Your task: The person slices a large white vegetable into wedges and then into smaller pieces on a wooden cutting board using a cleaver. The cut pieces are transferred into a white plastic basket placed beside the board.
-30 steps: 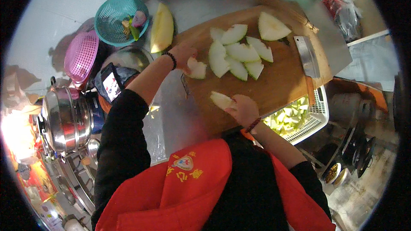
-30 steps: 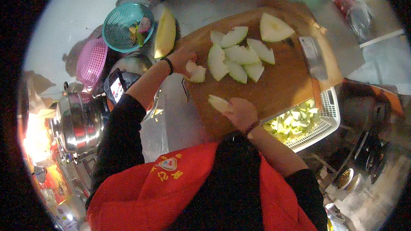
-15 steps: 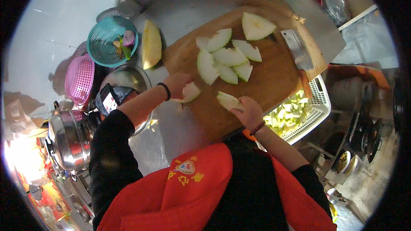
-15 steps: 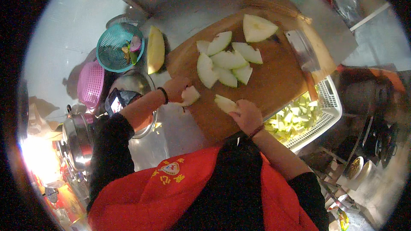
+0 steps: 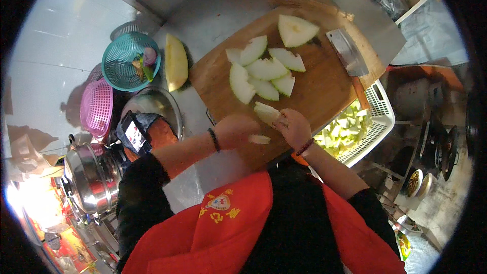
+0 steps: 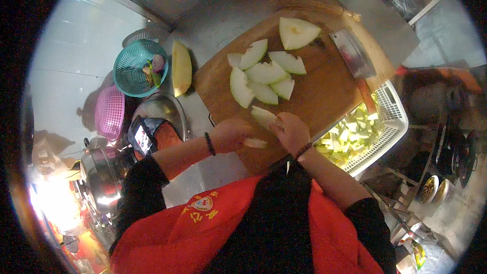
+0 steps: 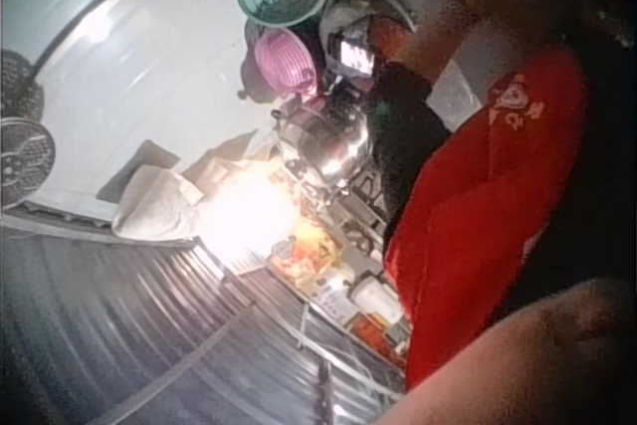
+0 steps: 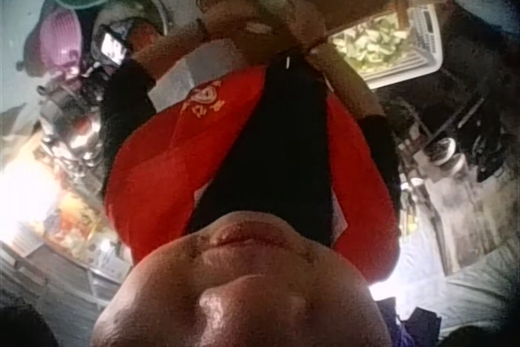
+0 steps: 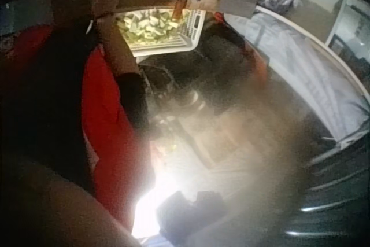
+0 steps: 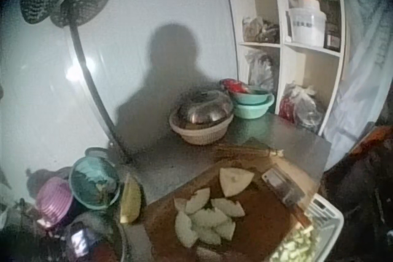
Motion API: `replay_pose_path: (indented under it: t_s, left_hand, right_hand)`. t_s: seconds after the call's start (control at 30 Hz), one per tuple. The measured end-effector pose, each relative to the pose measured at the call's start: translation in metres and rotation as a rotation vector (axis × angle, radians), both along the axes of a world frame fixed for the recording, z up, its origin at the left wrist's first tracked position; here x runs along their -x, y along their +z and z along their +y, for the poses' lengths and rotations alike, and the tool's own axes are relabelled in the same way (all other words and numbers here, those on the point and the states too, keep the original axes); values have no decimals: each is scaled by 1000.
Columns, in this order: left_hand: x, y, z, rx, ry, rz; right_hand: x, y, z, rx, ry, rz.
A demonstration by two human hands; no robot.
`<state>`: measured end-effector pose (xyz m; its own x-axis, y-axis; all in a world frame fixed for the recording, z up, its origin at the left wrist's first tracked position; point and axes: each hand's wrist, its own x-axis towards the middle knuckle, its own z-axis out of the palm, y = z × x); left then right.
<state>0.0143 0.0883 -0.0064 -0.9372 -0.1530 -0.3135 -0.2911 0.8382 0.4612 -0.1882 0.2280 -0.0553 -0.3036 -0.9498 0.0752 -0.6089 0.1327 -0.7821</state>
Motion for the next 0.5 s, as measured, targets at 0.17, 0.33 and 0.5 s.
replay_pose_path:
  t_s: [0.17, 0.33, 0.5]
  left_hand:
    - [32, -16, 7, 143, -79, 453]
    - [13, -17, -8, 70, 89, 639]
    - [35, -17, -85, 330, 308, 557]
  right_hand:
    - [5, 10, -6, -40, 183, -282]
    - [-9, 8, 9, 80, 232, -99]
    - [-19, 0, 11, 54, 197, 5]
